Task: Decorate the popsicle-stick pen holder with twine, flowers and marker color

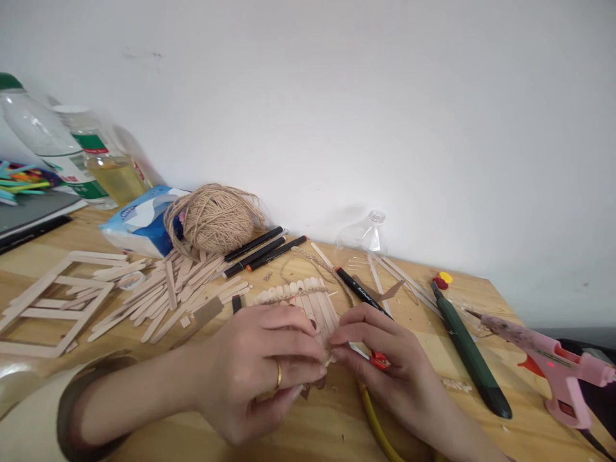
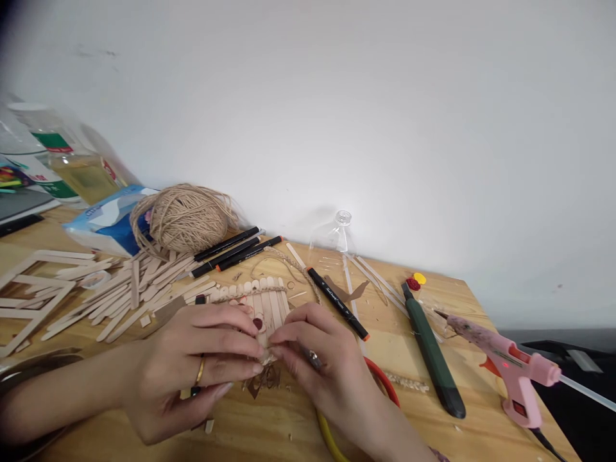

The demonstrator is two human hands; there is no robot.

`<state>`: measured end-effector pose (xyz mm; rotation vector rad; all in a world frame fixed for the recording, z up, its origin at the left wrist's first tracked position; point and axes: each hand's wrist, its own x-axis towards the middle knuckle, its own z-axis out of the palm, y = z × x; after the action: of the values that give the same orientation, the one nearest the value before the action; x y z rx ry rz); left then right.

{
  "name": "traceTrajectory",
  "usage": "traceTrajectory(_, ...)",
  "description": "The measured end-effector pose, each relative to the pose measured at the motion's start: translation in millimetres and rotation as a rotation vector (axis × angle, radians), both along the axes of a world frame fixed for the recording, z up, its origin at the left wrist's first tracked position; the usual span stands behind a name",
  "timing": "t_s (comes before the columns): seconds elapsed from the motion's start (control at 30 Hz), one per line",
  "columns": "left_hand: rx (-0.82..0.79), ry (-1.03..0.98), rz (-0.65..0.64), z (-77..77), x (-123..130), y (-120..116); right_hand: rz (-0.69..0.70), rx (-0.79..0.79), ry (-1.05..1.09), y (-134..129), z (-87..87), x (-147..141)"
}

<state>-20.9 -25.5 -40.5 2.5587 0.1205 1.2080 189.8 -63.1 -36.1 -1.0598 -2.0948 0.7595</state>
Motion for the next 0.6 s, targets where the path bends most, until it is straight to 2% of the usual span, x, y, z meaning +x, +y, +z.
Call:
traceTrajectory(0.13,-0.006,-0.005,-0.004,0.7,0,0,0.051,-0.014,-0.038,1,3.8,3)
traceTrajectory(0.33,-0.01,0.008,0.007,0.7,-1,0,0.107,0.116,-0.148,4,13.5,1)
traceTrajectory(0.6,-0.024,-0.002,0.002,1.8,1,-1,0.137,0.226,-0.272,5,18.1,3)
